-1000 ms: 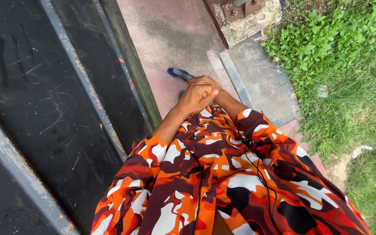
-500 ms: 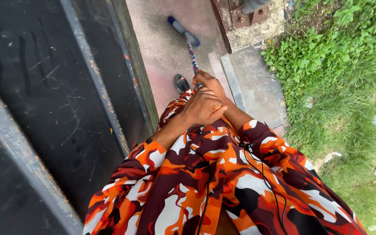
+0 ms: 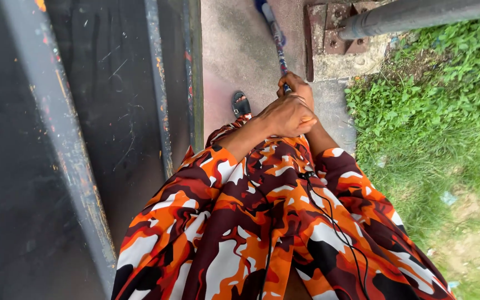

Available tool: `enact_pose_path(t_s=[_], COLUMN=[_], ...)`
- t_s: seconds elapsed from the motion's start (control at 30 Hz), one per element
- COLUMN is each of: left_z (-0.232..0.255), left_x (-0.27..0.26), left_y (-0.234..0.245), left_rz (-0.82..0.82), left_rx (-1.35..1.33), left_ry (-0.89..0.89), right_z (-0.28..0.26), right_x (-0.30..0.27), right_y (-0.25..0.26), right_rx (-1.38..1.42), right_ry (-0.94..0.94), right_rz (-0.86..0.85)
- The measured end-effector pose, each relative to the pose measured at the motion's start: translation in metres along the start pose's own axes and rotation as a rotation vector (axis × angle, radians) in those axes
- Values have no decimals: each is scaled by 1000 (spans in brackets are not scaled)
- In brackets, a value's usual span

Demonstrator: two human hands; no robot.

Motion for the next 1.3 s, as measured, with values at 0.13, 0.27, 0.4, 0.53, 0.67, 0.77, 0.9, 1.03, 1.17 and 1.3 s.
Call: enact_pose_path(t_s=[0.13,0.27,0.4,0.53,0.67,0.77,0.9,1.03,1.17,1.3], left_z=[19,8,-49,-71,-59,-51,-35,-44,-47,-75], left_x=[6,14,3,11,59,102,129,133,99,35], left_y=[1,10,11,18,12,5,-14,-19,-5,-6], left_rz=[48,159,178,261,298,274,191,154,190,264], left_rx=[-5,76,99,110,147,152,144,170,163,168], left_ry=[38,155,422,465,237,141,190,313,514,674], right_z=[-8,-17,-1,21,45,55,62,65,66,68], right_x=[5,38,64,80,86,96,93,100,90,71], right_y=[15,19,21,24,40,48,70,60,15,-36], right_rx=[36,-7,-32,-16,-11,-10,-7,50,126,201], right_ry=[11,128,241,325,340,373,401,412,420,404], right_rz=[-159,-208,-301,-350,-294,-265,-240,-366,-555,-731])
Point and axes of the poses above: each hand's wrist, its own x-axis towards the middle knuckle, its own y-axis out of the back of the hand, z = x × y, the point moved 7 cm from there along x, towards the middle knuckle, and after that the axes turned 7 degrees about -x, right-handed, at the moved point
